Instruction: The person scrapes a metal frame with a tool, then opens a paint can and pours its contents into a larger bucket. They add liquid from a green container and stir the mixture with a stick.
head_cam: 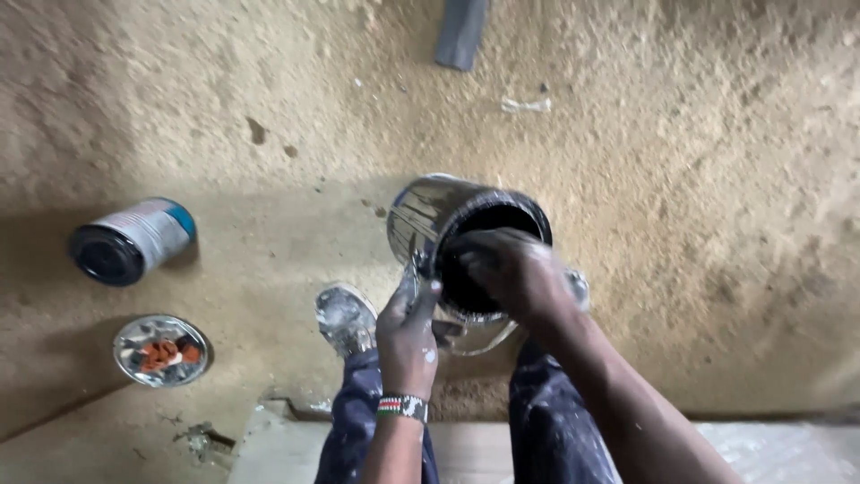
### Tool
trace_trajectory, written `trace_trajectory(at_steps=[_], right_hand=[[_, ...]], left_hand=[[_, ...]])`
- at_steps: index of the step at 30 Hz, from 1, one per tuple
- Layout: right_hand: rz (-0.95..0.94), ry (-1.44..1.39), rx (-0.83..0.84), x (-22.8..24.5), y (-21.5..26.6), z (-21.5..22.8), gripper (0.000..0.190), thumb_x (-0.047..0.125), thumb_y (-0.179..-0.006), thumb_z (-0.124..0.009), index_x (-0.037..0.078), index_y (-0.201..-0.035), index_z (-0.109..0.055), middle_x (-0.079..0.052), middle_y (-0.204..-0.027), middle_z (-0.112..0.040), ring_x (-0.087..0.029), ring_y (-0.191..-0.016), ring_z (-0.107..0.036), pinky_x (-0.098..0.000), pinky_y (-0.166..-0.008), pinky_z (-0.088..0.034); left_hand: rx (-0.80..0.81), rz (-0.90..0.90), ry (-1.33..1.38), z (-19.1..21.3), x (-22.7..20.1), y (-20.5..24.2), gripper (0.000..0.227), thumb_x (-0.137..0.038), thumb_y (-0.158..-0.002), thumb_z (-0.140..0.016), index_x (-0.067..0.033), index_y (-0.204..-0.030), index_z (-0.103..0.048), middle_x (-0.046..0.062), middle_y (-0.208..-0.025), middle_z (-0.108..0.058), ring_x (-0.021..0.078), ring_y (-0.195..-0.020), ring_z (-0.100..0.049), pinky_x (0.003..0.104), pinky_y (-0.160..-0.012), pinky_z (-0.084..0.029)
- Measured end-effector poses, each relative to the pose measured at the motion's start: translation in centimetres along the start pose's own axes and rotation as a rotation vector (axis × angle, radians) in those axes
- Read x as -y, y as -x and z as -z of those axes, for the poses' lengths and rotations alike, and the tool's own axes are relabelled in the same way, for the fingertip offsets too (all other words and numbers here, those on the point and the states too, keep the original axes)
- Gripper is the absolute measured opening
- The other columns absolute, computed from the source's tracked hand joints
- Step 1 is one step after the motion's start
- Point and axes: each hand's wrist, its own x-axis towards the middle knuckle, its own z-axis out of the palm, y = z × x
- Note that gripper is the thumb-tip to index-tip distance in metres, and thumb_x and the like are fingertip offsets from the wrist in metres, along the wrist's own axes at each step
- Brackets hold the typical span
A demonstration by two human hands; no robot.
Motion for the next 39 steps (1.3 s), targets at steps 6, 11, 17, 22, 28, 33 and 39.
trace_trajectory(at_steps=[6,11,17,22,28,33,39], right_hand=[[-0.195,0.185,0.219,-0.5,1.2,-1.7,0.035,0.043,-0.105,-0.083,0.020,-0.129,-0.088,-0.010,-0.117,-0.091,-0.037,-0.099,-0.086,-0.0522,-0.076,-0.065],[-0.268,0.123,0.051,0.0,1.1,-0.4,0.045,0.038,-0.103,-0.083,0.020,-0.144,-0.086,-0.017,-0.125,-0.086,-0.046,-0.123,-0.082,-0.0565,-0.103,-0.067],[-0.390,0.039,0.153,4.8,-2.1,1.5,0.040,0.042,-0.104,-0.078,0.029,-0.140,-0.088,-0.013,-0.126,-0.088,-0.045,-0.124,-0.081,-0.0595,-0.104,-0.066],[-0.372,-0.032,0.109,2.1,-1.5,-1.4,0.040,0.040,-0.104,-0.078,0.035,-0.143,-0.087,-0.009,-0.129,-0.088,-0.042,-0.127,-0.081,-0.0558,-0.104,-0.067],[-0.375,-0.008,0.050,1.0,-1.5,2.5,0.043,0.038,-0.110,-0.076,0.032,-0.153,-0.082,-0.007,-0.140,-0.087,-0.040,-0.134,-0.080,-0.0546,-0.111,-0.064],[-0.479,-0.037,0.181,1.5,0.9,-0.7,0.042,0.040,-0.099,-0.080,0.025,-0.138,-0.087,-0.017,-0.124,-0.090,-0.051,-0.125,-0.081,-0.0655,-0.105,-0.067],[-0.461,0.194,-0.061,1.0,0.4,1.4,0.034,0.043,-0.115,-0.064,0.027,-0.138,-0.083,-0.011,-0.106,-0.089,-0.044,-0.089,-0.084,-0.0588,-0.067,-0.061]], left_hand=[[-0.025,-0.017,-0.051,0.2,0.6,-0.6,0.061,-0.065,-0.093,-0.085,-0.0064,-0.109,-0.088,-0.007,-0.056,-0.034,0.0116,-0.054,-0.025,0.033,-0.057,-0.025],[-0.071,0.015,0.022,1.5,4.8,-4.1,0.055,-0.055,-0.103,-0.093,-0.0022,-0.118,-0.089,0.010,-0.096,-0.074,0.0207,-0.090,-0.068,0.039,-0.086,-0.061],[-0.060,0.090,0.098,-0.1,-0.3,0.0,0.045,-0.044,-0.111,-0.088,-0.0008,-0.101,-0.083,0.012,-0.076,-0.070,0.0267,-0.065,-0.076,0.038,-0.063,-0.066],[-0.066,0.083,0.069,-1.2,-2.7,2.0,0.046,-0.047,-0.109,-0.090,-0.0019,-0.103,-0.084,0.011,-0.081,-0.067,0.0248,-0.070,-0.073,0.040,-0.069,-0.066],[-0.035,0.001,0.116,0.8,4.7,-3.7,0.047,-0.046,-0.103,-0.098,-0.0010,-0.104,-0.084,0.009,-0.077,-0.067,0.0208,-0.060,-0.072,0.034,-0.059,-0.067],[-0.022,-0.014,0.196,0.4,3.8,-3.4,0.041,-0.035,-0.103,-0.097,0.0031,-0.103,-0.083,0.011,-0.071,-0.067,0.0233,-0.052,-0.073,0.039,-0.051,-0.069],[-0.059,-0.175,-0.151,-0.5,0.6,-0.4,0.065,-0.059,-0.098,-0.093,-0.0228,-0.064,-0.050,-0.007,-0.058,-0.038,0.0125,-0.059,-0.033,0.034,-0.064,-0.030]])
